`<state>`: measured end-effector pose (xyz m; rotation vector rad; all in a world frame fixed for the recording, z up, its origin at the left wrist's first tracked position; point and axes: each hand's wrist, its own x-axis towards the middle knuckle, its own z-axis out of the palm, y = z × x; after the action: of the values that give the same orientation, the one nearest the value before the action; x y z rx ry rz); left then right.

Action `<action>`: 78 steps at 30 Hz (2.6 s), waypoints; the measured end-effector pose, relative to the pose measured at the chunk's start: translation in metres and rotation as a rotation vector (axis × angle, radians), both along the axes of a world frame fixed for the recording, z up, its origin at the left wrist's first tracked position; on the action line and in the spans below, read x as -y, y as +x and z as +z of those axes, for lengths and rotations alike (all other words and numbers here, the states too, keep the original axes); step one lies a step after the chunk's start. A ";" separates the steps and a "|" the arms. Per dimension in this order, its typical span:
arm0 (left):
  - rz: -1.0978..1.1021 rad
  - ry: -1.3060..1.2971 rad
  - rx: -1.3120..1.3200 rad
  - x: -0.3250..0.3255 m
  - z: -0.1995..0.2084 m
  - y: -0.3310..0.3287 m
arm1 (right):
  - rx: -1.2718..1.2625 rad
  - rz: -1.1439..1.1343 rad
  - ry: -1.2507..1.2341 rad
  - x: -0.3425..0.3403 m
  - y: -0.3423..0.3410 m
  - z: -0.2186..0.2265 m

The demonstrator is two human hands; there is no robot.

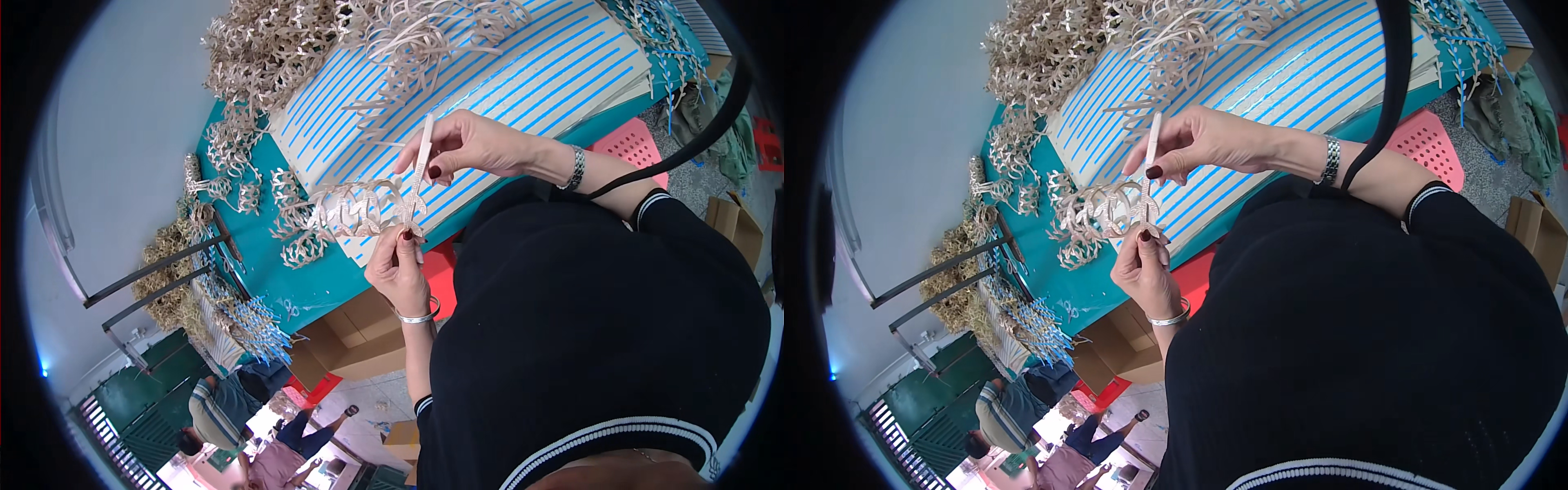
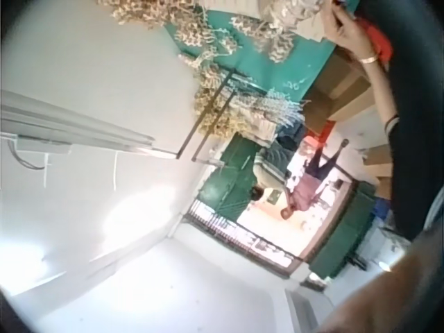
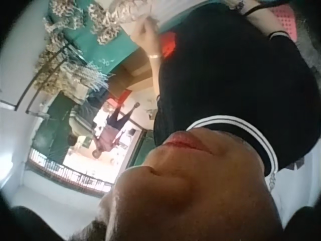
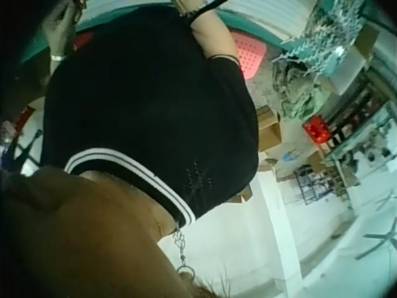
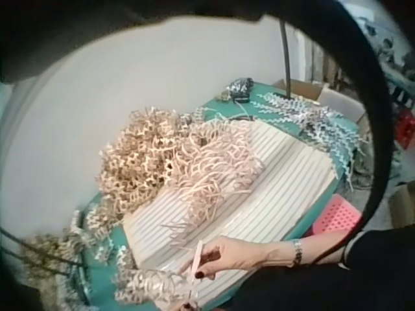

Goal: The person peels cutout straps from backing sheets, wraps and attaches them into looped shapes by hand, and places finished components into a cardboard box.

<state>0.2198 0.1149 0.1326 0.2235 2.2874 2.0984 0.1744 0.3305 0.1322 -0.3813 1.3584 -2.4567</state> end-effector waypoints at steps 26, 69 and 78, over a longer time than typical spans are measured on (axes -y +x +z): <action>0.164 0.168 0.112 -0.045 -0.048 0.062 | 0.200 0.110 0.104 -0.003 0.005 -0.019; -0.318 -0.437 -0.109 0.077 -0.047 -0.027 | 0.393 0.146 0.354 0.134 -0.014 -0.051; -0.873 0.247 0.120 0.002 -0.068 -0.068 | -0.147 -0.596 1.204 0.058 0.076 -0.007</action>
<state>0.1515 0.1130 0.0647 0.8802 1.4316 1.8041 0.2500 0.2722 0.1255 0.1797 2.9511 -1.4459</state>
